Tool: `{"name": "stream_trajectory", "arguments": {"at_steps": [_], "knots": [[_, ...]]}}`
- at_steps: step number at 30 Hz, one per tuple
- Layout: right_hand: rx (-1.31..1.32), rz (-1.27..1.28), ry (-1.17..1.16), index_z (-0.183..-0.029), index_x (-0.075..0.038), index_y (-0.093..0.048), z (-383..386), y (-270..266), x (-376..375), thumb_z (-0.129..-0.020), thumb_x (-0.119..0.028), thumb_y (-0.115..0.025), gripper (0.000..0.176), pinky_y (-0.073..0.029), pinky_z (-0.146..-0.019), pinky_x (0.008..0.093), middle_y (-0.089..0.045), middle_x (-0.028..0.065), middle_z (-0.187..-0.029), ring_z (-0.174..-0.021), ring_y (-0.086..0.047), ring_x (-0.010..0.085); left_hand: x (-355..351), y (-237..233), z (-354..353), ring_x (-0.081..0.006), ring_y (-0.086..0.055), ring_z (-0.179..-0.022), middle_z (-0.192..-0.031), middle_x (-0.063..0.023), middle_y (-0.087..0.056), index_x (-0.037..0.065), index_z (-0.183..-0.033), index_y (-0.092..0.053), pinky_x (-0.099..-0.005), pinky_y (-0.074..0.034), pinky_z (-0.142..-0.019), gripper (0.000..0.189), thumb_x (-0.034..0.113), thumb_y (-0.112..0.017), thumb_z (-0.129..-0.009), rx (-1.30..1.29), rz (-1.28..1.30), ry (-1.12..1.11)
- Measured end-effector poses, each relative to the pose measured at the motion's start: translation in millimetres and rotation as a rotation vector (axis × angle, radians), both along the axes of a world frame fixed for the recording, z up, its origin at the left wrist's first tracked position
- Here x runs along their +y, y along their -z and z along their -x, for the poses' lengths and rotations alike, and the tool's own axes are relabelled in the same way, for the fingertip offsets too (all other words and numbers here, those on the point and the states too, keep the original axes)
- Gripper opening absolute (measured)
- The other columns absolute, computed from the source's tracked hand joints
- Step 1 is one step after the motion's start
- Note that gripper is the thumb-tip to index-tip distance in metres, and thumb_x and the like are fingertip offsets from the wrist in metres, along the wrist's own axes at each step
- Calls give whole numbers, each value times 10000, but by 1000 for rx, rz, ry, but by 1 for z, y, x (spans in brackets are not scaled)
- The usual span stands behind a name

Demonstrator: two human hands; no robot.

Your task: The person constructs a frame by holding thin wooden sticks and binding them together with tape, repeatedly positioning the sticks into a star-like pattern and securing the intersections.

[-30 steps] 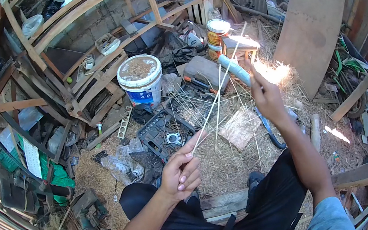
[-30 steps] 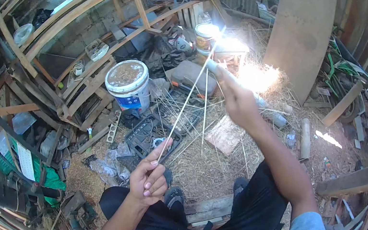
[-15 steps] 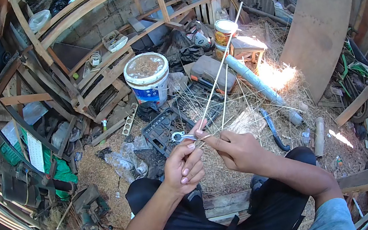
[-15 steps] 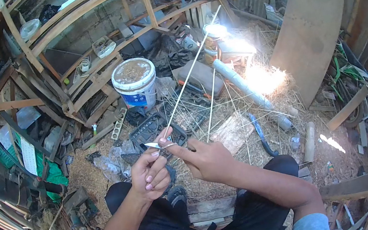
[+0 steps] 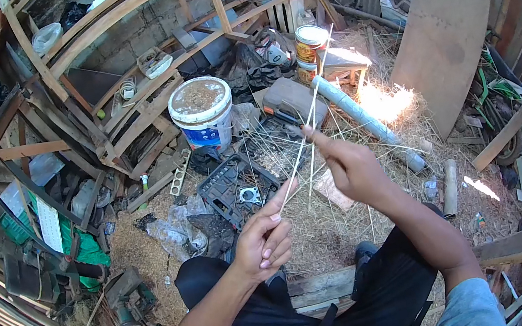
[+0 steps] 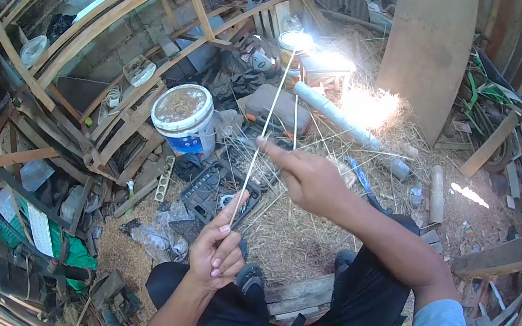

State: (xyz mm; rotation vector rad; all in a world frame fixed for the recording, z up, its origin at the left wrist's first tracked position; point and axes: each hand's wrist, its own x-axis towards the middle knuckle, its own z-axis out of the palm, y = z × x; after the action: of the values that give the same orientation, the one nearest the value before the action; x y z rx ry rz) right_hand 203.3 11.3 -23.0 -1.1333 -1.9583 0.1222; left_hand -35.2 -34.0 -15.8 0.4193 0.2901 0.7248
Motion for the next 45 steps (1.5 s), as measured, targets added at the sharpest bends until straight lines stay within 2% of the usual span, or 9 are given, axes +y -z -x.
{"name": "stream_trajectory", "arguments": {"at_steps": [11,14,16,18,22,24,31,40,45], "knots": [[156,110,243,-1398,-152,-491,-64,-7,34,-898,-37,-498,513,-499,-720,422,-656,225,-868,-790,-661,371,-6,9,7,-81,-283,-289,-440,-10,-328,80,-1540,-152,-210,-276,-294,631,60,-311,-930,20,-14,89],[198,85,467,-1400,-96,-488,-97,8,54,-981,-102,-463,420,-487,-616,343,-603,134,-717,-601,-580,195,-7,11,12,-81,-283,-287,-436,-9,-326,68,-1537,-155,-208,-273,-292,629,58,-314,-929,-3,-5,107],[142,-229,526,-1412,-81,-470,-140,38,76,-1006,-154,-447,413,-482,-584,331,-586,89,-698,-571,-556,171,-8,10,16,-78,-283,-291,-438,-3,-328,67,-1534,-171,-207,-274,-297,621,57,-312,-930,-11,-4,89],[313,-137,510,-1429,-72,-447,-138,39,78,-1022,-190,-435,423,-470,-550,313,-567,53,-687,-544,-530,150,-6,8,19,-71,-282,-299,-446,9,-333,70,-1530,-202,-207,-280,-307,607,58,-309,-933,-17,-24,36],[727,560,174,-1471,-98,-392,-52,-2,20,-1039,-231,-422,454,-406,-480,257,-526,-2,-689,-505,-460,111,4,6,17,-90,-314,-299,-459,-14,-349,62,-1535,-152,-219,-270,-305,602,51,-299,-952,-123,19,-68],[415,179,30,-1476,-104,-384,-14,22,5,-1002,-154,-480,487,-424,-479,290,-520,14,-677,-521,-481,122,8,4,15,-92,-319,-301,-466,-14,-354,67,-1536,-150,-219,-269,-308,593,55,-286,-959,-163,26,-80],[-96,105,-326,-1426,-126,-472,44,1,-48,-821,15,-587,632,-473,-545,372,-527,106,-677,-579,-558,275,8,-3,6,-79,-276,-304,-467,14,-319,159,-1533,-215,-213,-263,-303,566,91,-297,-977,-76,-10,-82],[-109,53,-209,-1429,-134,-467,31,0,-38,-808,2,-603,650,-460,-499,369,-505,84,-667,-568,-554,245,7,2,4,-75,-263,-295,-461,14,-312,199,-1517,-258,-211,-254,-296,539,112,-313,-988,-14,1,-49],[-181,14,-227,-1461,-264,-423,34,6,-42,-829,-87,-604,680,-451,-425,348,-496,36,-684,-496,-527,210,5,-3,3,-73,-258,-293,-458,15,-307,191,-1516,-260,-210,-253,-295,534,118,-316,-990,-40,-27,-48]]}}
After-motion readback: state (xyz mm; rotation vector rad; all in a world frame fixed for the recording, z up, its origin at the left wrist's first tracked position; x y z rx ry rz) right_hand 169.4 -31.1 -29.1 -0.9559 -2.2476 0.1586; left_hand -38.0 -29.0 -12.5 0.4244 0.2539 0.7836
